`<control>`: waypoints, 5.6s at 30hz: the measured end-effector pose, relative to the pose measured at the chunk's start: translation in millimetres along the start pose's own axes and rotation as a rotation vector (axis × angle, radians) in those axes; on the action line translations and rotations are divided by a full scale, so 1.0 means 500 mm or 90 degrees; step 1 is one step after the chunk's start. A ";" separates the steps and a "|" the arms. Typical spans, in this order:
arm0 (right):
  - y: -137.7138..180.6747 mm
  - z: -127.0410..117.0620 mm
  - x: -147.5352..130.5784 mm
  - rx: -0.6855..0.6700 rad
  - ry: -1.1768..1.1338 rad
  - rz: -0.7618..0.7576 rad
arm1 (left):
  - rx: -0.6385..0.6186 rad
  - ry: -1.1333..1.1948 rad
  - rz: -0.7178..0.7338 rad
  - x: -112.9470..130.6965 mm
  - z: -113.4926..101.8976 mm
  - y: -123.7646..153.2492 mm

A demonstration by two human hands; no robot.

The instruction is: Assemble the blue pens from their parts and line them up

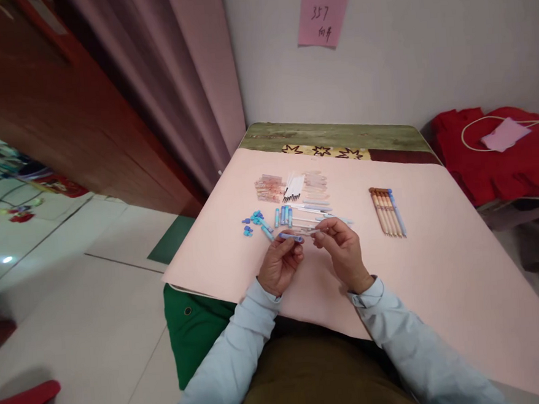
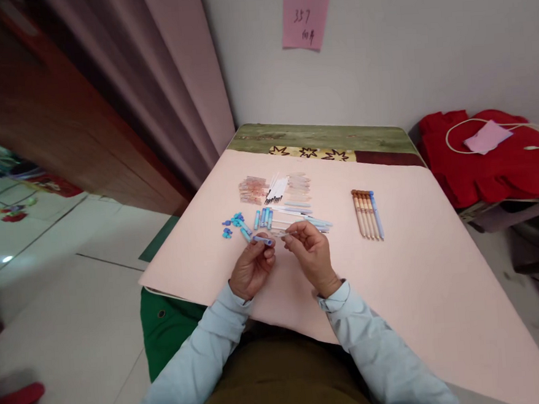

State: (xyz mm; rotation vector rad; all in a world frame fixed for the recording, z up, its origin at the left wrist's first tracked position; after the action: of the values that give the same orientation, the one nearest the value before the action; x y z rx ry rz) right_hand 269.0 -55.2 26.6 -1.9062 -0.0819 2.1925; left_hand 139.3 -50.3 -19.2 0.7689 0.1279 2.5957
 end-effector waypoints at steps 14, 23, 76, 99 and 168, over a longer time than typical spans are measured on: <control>0.016 0.010 -0.017 -0.018 0.176 -0.113 | 0.009 -0.010 -0.010 -0.002 -0.002 0.003; 0.025 0.027 -0.041 -0.030 0.223 -0.161 | -0.005 0.010 -0.012 -0.004 -0.002 0.006; -0.043 -0.148 -0.008 -0.015 0.640 0.076 | 0.100 0.111 0.065 0.089 -0.059 0.016; -0.026 -0.099 -0.027 -0.031 0.750 -0.082 | 0.080 0.190 0.034 0.080 -0.049 0.021; -0.011 -0.011 0.003 -0.039 0.802 -0.241 | 0.075 -0.008 0.002 0.026 -0.052 0.025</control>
State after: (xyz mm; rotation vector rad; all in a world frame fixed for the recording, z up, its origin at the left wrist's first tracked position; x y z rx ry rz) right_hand 275.1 -50.0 25.2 -2.6298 -0.2466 0.5238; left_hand 110.9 -55.2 -31.9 0.8268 0.2785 2.6038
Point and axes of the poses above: each hand's wrist, its own y-axis away from the middle knuckle, its own z-axis out of the palm, x = y × z, the point moved 8 cm from there along -y, towards the middle knuckle, and after that the axes turned 1 degree about z, right-handed, at the moved point
